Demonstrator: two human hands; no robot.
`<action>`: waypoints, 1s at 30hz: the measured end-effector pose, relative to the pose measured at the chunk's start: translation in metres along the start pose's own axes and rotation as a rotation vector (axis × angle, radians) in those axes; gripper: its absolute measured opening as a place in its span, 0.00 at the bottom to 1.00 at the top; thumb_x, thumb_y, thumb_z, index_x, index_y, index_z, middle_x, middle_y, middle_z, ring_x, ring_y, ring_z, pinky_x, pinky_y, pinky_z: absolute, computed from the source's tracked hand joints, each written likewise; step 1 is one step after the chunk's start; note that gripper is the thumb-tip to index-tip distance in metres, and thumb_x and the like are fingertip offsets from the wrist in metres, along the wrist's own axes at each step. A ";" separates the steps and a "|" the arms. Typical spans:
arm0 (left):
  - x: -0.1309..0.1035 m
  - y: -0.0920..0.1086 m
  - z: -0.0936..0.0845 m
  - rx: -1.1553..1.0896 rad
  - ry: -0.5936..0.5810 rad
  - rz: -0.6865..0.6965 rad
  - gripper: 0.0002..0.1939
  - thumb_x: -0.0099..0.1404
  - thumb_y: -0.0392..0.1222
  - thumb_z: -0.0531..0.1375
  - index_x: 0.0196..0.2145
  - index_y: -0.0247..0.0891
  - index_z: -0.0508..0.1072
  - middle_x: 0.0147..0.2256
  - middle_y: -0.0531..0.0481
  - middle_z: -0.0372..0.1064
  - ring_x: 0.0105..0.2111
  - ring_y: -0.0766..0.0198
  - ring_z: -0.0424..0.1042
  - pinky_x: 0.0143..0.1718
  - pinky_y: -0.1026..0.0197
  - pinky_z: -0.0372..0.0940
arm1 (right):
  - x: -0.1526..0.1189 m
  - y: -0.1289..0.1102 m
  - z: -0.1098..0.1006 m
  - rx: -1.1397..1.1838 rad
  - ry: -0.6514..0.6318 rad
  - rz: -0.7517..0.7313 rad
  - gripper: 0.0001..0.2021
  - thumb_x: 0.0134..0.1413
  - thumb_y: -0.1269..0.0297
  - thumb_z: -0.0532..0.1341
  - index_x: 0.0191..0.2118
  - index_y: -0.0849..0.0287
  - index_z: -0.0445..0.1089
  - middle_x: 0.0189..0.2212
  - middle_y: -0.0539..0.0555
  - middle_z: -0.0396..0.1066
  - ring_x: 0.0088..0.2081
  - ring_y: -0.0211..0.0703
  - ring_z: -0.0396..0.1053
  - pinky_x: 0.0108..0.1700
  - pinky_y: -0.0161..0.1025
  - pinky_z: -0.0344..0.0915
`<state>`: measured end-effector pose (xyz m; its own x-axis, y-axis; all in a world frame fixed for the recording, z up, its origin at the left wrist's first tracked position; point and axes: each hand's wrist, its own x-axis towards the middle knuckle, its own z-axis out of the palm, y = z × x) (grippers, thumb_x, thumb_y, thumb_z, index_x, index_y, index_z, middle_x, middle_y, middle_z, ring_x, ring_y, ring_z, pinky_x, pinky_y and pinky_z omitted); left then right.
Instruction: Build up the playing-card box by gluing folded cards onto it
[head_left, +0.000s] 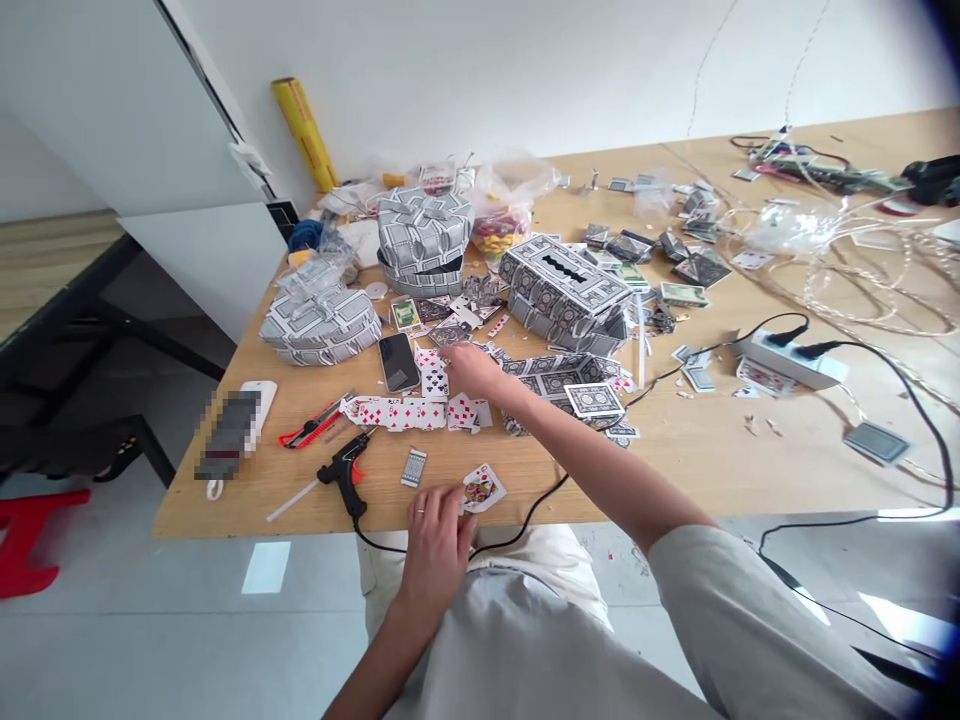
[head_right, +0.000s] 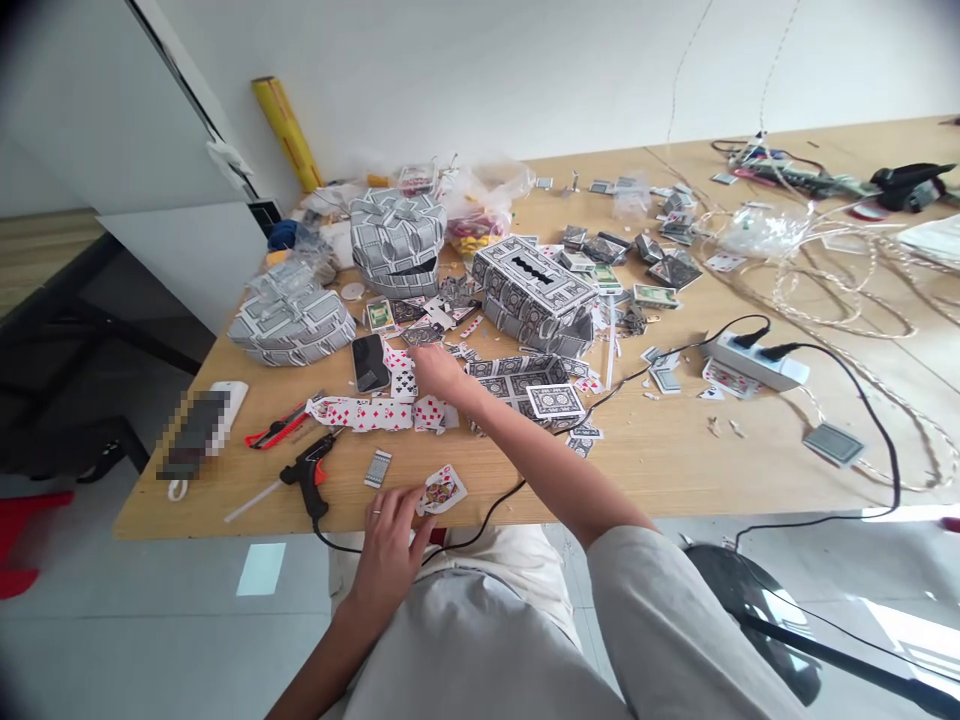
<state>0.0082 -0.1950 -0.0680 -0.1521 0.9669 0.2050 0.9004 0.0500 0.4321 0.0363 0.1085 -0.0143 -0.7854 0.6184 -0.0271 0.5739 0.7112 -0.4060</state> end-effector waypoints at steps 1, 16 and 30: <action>-0.001 0.000 0.000 0.010 0.000 0.001 0.16 0.78 0.42 0.57 0.60 0.39 0.71 0.49 0.41 0.74 0.50 0.49 0.74 0.54 0.43 0.70 | 0.009 0.000 0.001 0.004 0.009 -0.034 0.21 0.67 0.77 0.59 0.63 0.71 0.71 0.59 0.72 0.75 0.62 0.60 0.72 0.64 0.51 0.66; -0.005 -0.014 -0.009 -0.050 0.206 -0.020 0.11 0.77 0.38 0.57 0.54 0.39 0.75 0.48 0.42 0.76 0.49 0.52 0.74 0.54 0.46 0.69 | 0.069 0.014 -0.008 0.557 0.267 -0.108 0.33 0.59 0.67 0.69 0.69 0.62 0.63 0.59 0.65 0.75 0.53 0.51 0.78 0.58 0.51 0.74; 0.027 -0.017 -0.062 -0.432 0.305 -0.121 0.32 0.67 0.49 0.71 0.64 0.41 0.67 0.56 0.39 0.73 0.55 0.49 0.75 0.56 0.47 0.72 | -0.100 -0.061 -0.021 0.949 0.202 0.064 0.21 0.59 0.42 0.71 0.32 0.57 0.73 0.26 0.51 0.75 0.29 0.41 0.73 0.32 0.36 0.67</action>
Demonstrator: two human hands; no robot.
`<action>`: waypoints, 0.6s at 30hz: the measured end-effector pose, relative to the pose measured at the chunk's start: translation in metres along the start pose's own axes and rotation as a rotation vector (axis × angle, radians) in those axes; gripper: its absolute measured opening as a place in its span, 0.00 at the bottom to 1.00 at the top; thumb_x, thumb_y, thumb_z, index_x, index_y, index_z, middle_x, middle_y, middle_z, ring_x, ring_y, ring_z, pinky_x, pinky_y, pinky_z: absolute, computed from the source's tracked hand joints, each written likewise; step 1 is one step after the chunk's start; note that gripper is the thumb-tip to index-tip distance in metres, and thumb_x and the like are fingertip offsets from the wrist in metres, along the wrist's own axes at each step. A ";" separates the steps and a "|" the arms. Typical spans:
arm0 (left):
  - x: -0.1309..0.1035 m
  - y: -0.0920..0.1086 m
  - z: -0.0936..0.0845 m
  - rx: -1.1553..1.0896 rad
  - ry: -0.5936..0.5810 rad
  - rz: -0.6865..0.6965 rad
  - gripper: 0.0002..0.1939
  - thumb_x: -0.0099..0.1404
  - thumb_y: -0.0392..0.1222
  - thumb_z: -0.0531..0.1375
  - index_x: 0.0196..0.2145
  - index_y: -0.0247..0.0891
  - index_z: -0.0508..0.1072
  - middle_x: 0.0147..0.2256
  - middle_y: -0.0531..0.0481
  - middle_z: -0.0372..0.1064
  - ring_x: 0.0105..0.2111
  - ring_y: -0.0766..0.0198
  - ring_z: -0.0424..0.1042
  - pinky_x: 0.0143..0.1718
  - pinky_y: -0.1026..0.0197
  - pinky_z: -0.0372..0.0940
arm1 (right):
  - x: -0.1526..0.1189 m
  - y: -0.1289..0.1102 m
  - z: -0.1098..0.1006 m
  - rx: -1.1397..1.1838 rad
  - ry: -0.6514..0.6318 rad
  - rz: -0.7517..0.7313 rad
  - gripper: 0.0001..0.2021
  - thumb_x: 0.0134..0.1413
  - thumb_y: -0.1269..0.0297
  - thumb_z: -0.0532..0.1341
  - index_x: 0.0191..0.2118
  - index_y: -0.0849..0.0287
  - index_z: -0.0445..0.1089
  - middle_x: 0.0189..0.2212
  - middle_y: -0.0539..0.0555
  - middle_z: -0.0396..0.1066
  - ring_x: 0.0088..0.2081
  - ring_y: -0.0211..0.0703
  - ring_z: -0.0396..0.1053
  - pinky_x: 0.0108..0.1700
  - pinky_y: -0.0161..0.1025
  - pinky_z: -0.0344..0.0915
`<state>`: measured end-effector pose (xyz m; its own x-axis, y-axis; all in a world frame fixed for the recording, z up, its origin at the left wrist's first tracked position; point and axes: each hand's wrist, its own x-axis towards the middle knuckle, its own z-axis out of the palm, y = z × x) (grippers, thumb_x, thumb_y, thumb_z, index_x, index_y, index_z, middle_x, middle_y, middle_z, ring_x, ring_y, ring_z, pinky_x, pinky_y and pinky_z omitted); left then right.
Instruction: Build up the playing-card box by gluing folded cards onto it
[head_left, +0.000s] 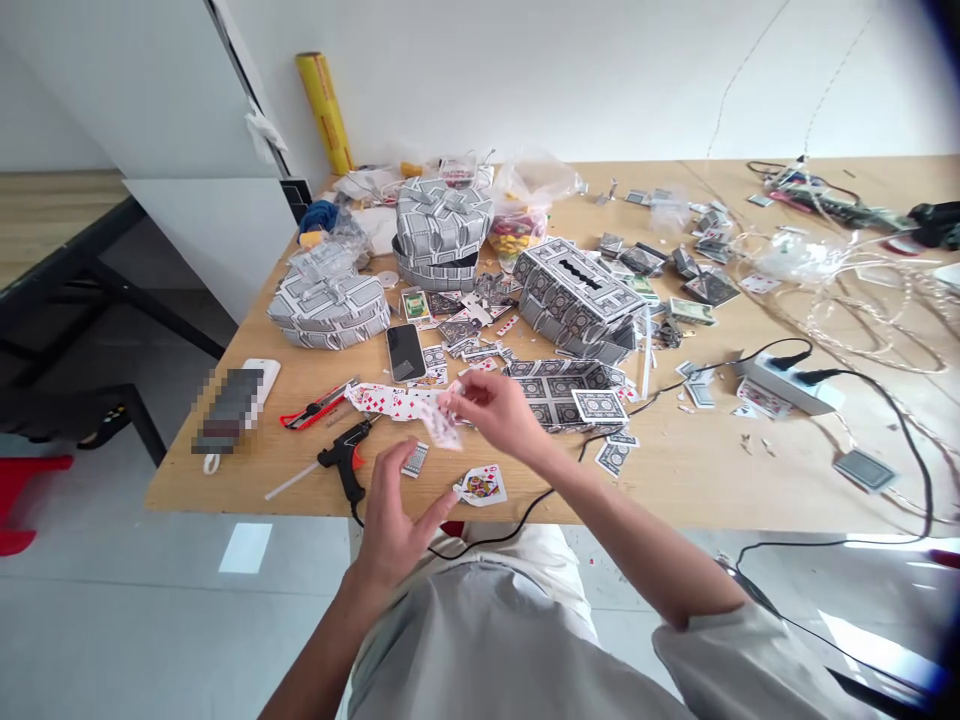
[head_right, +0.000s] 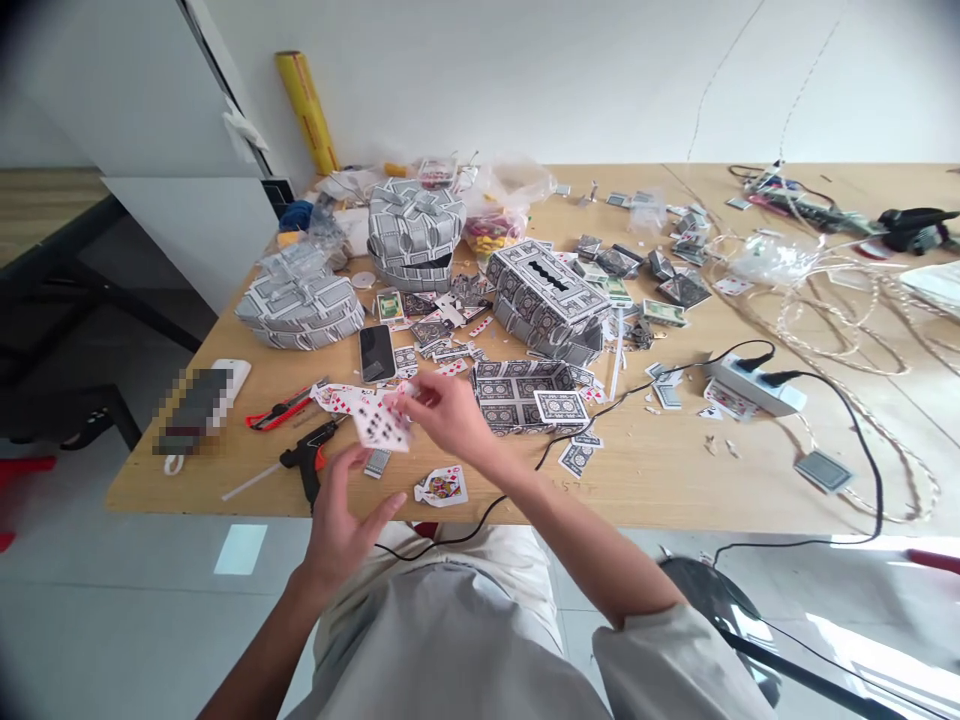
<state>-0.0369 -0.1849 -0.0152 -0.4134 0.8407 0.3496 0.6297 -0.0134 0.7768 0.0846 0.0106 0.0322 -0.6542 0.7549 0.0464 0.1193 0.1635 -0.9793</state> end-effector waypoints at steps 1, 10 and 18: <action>0.002 0.003 0.000 -0.060 -0.042 -0.056 0.36 0.65 0.52 0.72 0.65 0.41 0.66 0.57 0.38 0.73 0.55 0.48 0.75 0.56 0.48 0.73 | -0.015 0.003 0.008 -0.074 0.029 0.035 0.22 0.61 0.42 0.69 0.31 0.57 0.71 0.24 0.50 0.73 0.28 0.41 0.72 0.30 0.35 0.65; -0.016 -0.006 0.001 -0.363 -0.160 -0.581 0.21 0.72 0.60 0.62 0.45 0.38 0.77 0.37 0.46 0.82 0.34 0.57 0.81 0.36 0.59 0.74 | -0.096 0.030 0.040 -0.189 -0.074 0.219 0.24 0.71 0.47 0.61 0.25 0.56 0.63 0.20 0.47 0.68 0.24 0.37 0.65 0.28 0.35 0.58; -0.040 -0.026 -0.014 0.108 -0.066 -0.515 0.16 0.69 0.57 0.62 0.35 0.44 0.66 0.35 0.46 0.83 0.32 0.53 0.83 0.31 0.59 0.70 | -0.137 0.066 0.049 -0.578 -0.179 -0.190 0.07 0.71 0.66 0.64 0.51 0.56 0.72 0.50 0.61 0.78 0.51 0.56 0.76 0.53 0.52 0.75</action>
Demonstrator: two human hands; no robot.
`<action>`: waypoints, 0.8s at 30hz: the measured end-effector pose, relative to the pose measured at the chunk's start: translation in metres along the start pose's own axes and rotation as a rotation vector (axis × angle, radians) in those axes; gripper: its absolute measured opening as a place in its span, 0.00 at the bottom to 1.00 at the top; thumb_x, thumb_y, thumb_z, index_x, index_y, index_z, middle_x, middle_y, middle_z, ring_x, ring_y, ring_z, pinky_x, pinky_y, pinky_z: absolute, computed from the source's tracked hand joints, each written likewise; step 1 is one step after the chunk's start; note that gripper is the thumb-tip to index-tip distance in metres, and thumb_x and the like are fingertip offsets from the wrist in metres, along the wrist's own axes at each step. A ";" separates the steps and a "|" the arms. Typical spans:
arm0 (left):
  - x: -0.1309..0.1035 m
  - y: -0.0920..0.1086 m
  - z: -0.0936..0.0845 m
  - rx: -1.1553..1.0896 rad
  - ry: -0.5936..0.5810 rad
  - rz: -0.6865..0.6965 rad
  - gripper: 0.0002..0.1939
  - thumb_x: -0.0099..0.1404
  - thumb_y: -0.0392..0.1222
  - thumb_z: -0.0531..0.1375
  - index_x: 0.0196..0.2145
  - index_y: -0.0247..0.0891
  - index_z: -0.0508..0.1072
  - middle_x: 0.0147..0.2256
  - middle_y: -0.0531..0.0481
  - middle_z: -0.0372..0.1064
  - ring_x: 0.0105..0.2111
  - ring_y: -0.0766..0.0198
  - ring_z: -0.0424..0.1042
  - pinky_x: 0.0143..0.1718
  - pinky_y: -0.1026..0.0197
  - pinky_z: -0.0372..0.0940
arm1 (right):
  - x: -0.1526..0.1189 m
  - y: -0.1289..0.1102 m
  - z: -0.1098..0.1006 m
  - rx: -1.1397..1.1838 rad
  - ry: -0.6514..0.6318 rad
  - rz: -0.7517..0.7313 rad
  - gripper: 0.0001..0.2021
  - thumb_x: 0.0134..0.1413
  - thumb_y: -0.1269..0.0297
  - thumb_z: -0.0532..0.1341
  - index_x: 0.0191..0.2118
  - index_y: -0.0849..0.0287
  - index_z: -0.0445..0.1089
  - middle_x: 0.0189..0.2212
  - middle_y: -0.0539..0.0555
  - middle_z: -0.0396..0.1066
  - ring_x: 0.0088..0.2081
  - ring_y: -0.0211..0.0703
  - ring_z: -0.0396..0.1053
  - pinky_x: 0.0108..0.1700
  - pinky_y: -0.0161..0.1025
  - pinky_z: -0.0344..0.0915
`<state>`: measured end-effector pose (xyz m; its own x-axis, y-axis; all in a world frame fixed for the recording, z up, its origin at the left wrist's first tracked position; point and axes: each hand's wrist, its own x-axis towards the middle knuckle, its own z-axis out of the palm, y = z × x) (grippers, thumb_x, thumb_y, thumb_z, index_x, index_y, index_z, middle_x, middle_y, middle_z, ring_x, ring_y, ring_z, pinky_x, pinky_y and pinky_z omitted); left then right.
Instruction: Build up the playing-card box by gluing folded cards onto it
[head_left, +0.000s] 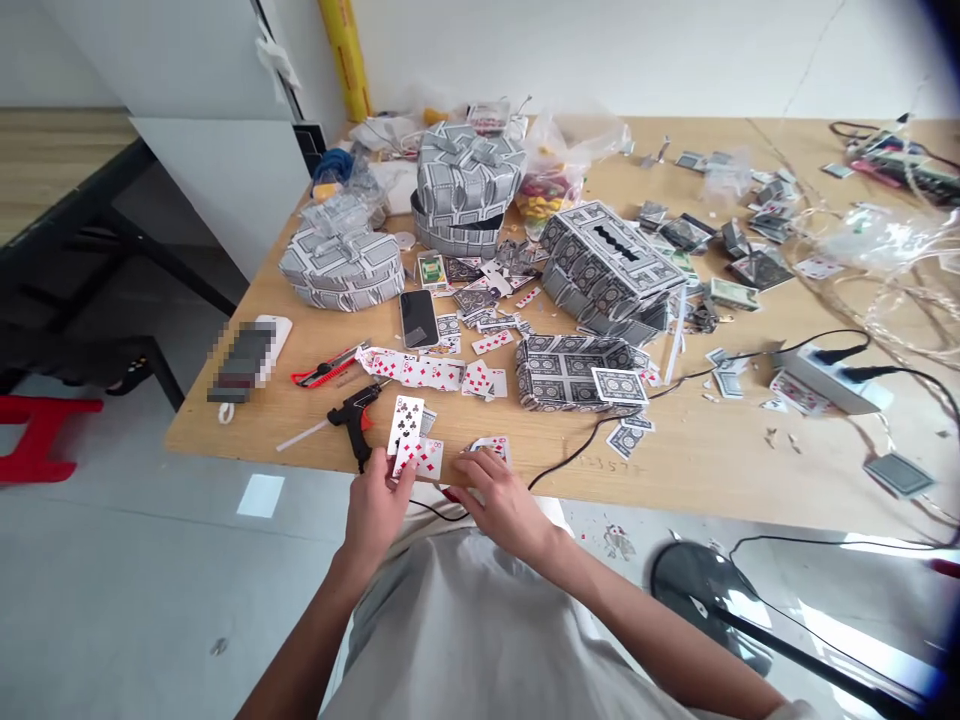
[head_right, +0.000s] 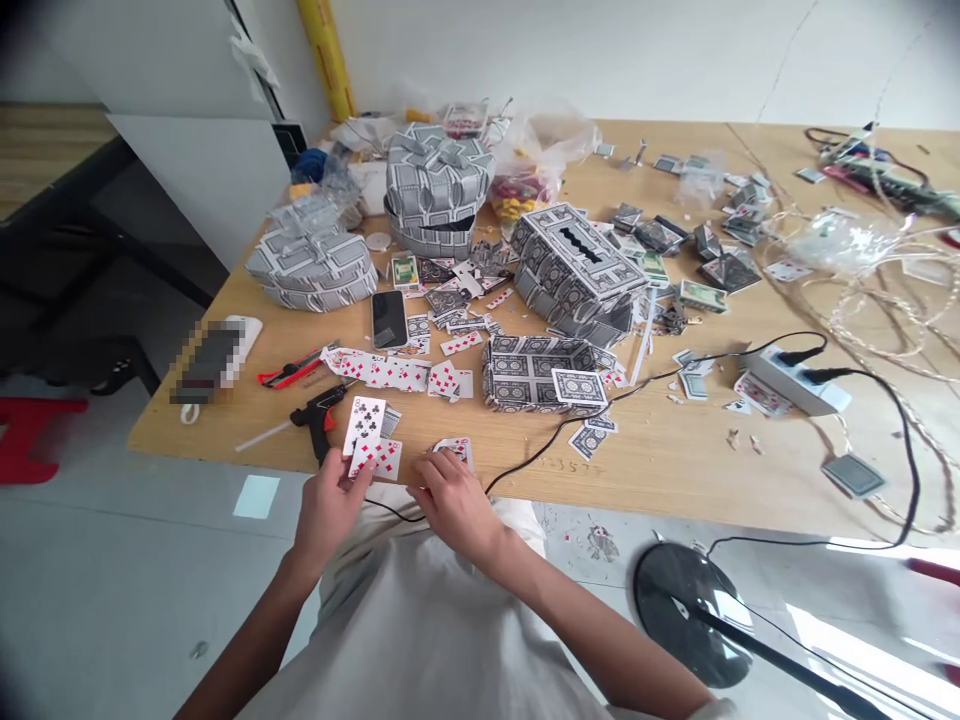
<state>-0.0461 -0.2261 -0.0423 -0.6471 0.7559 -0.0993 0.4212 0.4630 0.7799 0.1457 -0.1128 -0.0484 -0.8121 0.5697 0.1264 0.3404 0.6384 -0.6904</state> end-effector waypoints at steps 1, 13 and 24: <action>0.000 -0.001 0.002 0.031 0.025 0.009 0.16 0.69 0.57 0.62 0.35 0.45 0.65 0.34 0.46 0.82 0.32 0.53 0.83 0.30 0.59 0.69 | -0.003 0.003 0.001 -0.051 0.007 -0.054 0.06 0.72 0.69 0.61 0.51 0.56 0.72 0.51 0.61 0.78 0.52 0.56 0.76 0.53 0.53 0.75; 0.007 -0.002 0.012 0.231 -0.042 0.176 0.11 0.72 0.48 0.61 0.33 0.44 0.66 0.25 0.53 0.76 0.26 0.58 0.77 0.28 0.61 0.61 | -0.005 0.002 0.002 0.006 0.244 -0.050 0.15 0.72 0.75 0.55 0.50 0.52 0.77 0.45 0.59 0.76 0.46 0.49 0.77 0.48 0.46 0.78; 0.008 -0.004 0.007 0.032 -0.168 0.040 0.12 0.72 0.52 0.62 0.37 0.43 0.67 0.28 0.53 0.79 0.29 0.59 0.79 0.32 0.60 0.66 | -0.003 0.001 0.024 -0.096 0.065 -0.194 0.12 0.73 0.70 0.61 0.57 0.57 0.75 0.53 0.61 0.79 0.54 0.54 0.76 0.56 0.53 0.75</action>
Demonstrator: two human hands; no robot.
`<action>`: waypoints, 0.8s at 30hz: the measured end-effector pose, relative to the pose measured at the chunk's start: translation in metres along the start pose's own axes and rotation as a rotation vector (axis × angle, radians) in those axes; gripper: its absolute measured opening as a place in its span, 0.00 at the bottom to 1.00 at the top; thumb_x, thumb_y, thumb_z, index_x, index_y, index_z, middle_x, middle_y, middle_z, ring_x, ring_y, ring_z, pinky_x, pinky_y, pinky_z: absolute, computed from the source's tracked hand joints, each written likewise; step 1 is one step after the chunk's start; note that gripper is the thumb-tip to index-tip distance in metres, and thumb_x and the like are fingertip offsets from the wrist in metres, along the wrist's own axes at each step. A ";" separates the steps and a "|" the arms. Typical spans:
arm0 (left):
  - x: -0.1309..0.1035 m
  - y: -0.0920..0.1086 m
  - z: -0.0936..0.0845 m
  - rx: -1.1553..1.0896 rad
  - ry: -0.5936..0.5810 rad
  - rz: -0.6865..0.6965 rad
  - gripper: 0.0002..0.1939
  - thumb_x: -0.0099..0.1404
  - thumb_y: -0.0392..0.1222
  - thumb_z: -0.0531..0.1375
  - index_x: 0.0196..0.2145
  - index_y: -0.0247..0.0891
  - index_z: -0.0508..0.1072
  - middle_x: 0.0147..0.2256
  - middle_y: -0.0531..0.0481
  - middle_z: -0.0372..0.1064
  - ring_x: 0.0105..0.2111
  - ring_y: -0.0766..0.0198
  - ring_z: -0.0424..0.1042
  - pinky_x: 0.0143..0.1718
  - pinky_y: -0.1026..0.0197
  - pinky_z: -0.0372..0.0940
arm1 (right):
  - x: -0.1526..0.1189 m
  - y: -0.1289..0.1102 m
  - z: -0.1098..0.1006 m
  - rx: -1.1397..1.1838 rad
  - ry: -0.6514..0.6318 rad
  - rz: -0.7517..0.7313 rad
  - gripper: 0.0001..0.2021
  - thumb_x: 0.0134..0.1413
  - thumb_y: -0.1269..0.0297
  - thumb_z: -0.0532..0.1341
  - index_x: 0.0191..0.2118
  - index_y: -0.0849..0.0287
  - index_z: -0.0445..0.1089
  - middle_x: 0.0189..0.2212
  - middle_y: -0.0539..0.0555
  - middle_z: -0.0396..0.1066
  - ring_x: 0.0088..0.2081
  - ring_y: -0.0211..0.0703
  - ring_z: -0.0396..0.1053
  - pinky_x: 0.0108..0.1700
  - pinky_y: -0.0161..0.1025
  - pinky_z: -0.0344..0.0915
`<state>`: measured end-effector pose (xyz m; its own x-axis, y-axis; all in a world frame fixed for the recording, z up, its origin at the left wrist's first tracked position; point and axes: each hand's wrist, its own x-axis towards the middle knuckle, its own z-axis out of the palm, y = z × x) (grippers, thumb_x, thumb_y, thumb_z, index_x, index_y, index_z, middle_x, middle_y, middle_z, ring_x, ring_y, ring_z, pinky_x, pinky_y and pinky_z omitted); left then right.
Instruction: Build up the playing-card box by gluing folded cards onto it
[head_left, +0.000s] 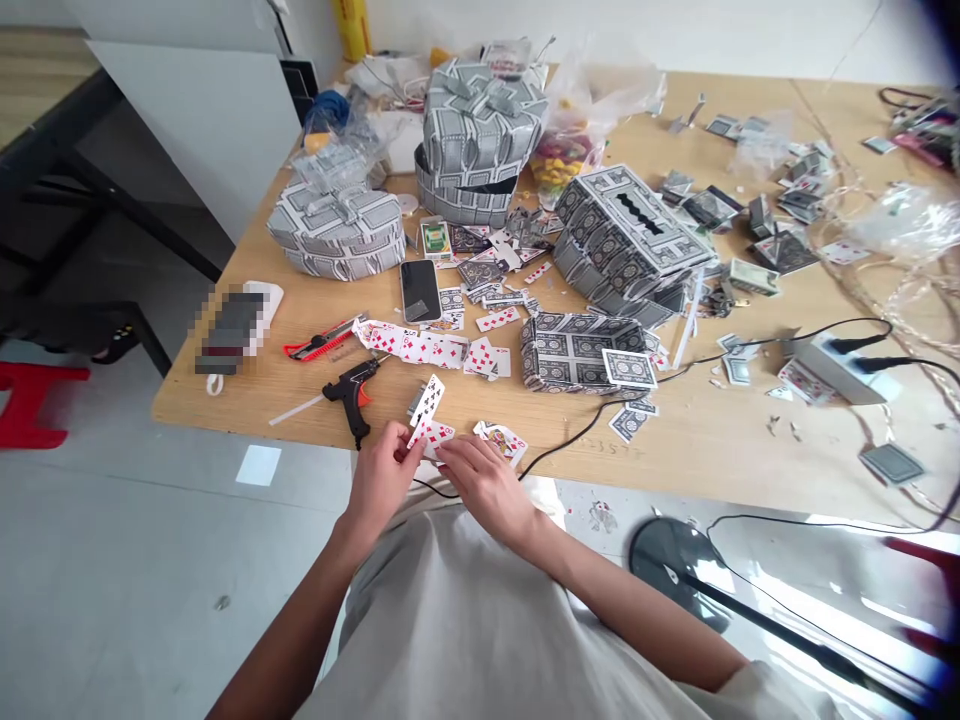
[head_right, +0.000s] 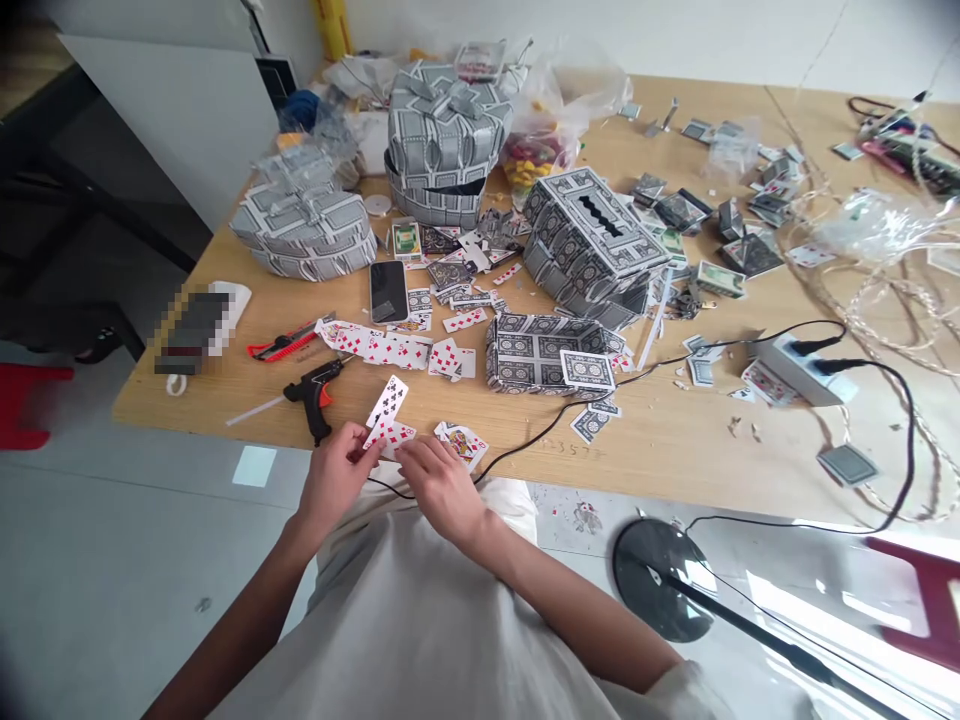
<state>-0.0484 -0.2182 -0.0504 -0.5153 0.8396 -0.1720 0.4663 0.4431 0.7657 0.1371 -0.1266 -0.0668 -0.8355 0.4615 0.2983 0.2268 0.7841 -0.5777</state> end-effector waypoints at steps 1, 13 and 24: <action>-0.001 0.000 -0.001 0.006 0.001 0.015 0.12 0.72 0.52 0.63 0.37 0.43 0.67 0.28 0.54 0.79 0.28 0.59 0.79 0.31 0.61 0.66 | 0.000 0.002 0.003 -0.023 -0.005 -0.004 0.11 0.73 0.70 0.61 0.56 0.58 0.76 0.52 0.61 0.80 0.54 0.54 0.76 0.55 0.52 0.75; -0.045 -0.017 0.006 0.228 0.104 0.392 0.10 0.78 0.45 0.59 0.50 0.42 0.79 0.38 0.48 0.83 0.35 0.61 0.82 0.38 0.61 0.72 | 0.002 0.002 0.003 -0.042 -0.027 -0.010 0.11 0.72 0.75 0.58 0.48 0.57 0.76 0.48 0.59 0.80 0.51 0.50 0.77 0.55 0.47 0.71; -0.034 -0.019 0.021 0.346 0.181 0.311 0.15 0.79 0.49 0.57 0.45 0.43 0.84 0.37 0.48 0.85 0.34 0.59 0.83 0.35 0.61 0.69 | 0.018 -0.003 -0.007 -0.088 -0.162 0.066 0.12 0.71 0.76 0.55 0.43 0.58 0.75 0.45 0.60 0.78 0.41 0.50 0.74 0.47 0.46 0.67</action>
<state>-0.0247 -0.2487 -0.0715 -0.4164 0.8940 0.1655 0.8131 0.2847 0.5078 0.1252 -0.1180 -0.0544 -0.8853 0.4459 0.1319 0.3207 0.7910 -0.5211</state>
